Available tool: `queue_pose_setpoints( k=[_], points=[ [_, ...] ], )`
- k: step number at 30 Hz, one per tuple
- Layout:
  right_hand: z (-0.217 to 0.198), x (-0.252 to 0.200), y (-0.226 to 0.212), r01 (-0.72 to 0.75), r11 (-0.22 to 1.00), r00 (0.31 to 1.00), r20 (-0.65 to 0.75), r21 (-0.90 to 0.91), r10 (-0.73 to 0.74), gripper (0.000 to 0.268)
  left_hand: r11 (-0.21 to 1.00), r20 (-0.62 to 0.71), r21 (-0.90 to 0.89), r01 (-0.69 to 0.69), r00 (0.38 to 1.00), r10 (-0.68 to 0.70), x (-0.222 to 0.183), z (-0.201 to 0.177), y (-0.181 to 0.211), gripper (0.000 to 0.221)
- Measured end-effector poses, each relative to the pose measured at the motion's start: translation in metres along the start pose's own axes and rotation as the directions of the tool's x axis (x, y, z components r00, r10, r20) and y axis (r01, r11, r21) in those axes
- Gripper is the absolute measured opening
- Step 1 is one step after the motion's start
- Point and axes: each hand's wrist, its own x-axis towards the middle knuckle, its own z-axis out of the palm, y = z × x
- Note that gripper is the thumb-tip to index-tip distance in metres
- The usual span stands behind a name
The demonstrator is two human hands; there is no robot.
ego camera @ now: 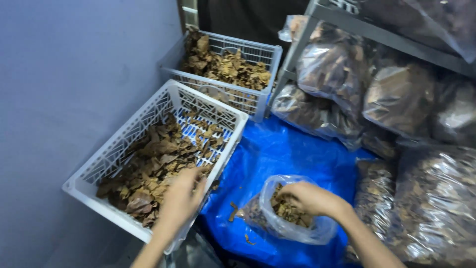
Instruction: The person sorts dried leaves by hand, transferring them from plastic crates into a clear plastic bag and occasionally shifting leaves within the crates.
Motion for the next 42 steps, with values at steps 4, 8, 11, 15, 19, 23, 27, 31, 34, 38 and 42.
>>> queue_pose_setpoints(
  k=[4,8,11,15,19,23,27,31,34,38,42],
  points=[
    [-0.044,0.010,-0.074,0.090,0.995,0.925,-0.366,-0.053,-0.103,0.020,0.882,-0.184,0.468,-0.044,0.972,0.146,0.027,-0.039,-0.095,0.052],
    [-0.031,0.119,-0.093,0.236,0.944,0.833,-0.451,-0.232,-0.320,0.022,0.760,-0.063,0.647,0.065,0.998,-0.031,0.052,-0.048,-0.157,0.092],
    [-0.010,0.223,-0.101,0.161,0.935,0.885,-0.373,-0.317,-0.279,0.053,0.764,0.076,0.624,0.165,0.960,-0.269,0.067,-0.037,-0.172,0.098],
    [-0.002,0.314,-0.106,0.094,0.834,0.911,-0.291,-0.543,-0.292,0.062,0.750,0.170,0.642,0.157,0.925,-0.339,0.070,-0.028,-0.182,0.093],
    [-0.026,0.302,-0.155,0.045,0.904,0.935,-0.301,-0.425,-0.188,0.080,0.755,0.239,0.638,0.150,0.894,-0.380,0.071,-0.032,-0.172,0.096],
    [-0.034,0.330,-0.157,0.025,0.866,0.970,-0.199,-0.499,-0.142,0.088,0.770,0.289,0.621,0.148,0.869,-0.401,0.073,-0.036,-0.165,0.097],
    [-0.029,0.360,-0.142,0.087,0.904,0.984,-0.103,-0.419,-0.143,0.066,0.783,0.293,0.598,0.174,0.861,-0.415,0.070,-0.044,-0.157,0.093],
    [0.002,0.417,-0.077,0.137,0.904,0.923,-0.280,-0.405,-0.265,0.041,0.779,0.300,0.609,0.146,0.867,-0.397,0.074,-0.032,-0.169,0.098],
    [0.014,0.437,-0.046,0.140,0.922,0.893,-0.357,-0.361,-0.275,0.030,0.769,0.282,0.623,0.141,0.877,-0.390,0.077,-0.023,-0.180,0.100],
    [-0.004,0.407,-0.048,0.127,0.970,0.878,-0.432,-0.207,-0.207,0.028,0.754,0.247,0.641,0.143,0.892,-0.379,0.083,-0.011,-0.197,0.100],
    [-0.033,0.320,-0.094,0.184,0.977,0.838,-0.501,-0.113,-0.215,0.032,0.742,0.222,0.660,0.121,0.912,-0.346,0.080,-0.020,-0.187,0.100]
  ],
)
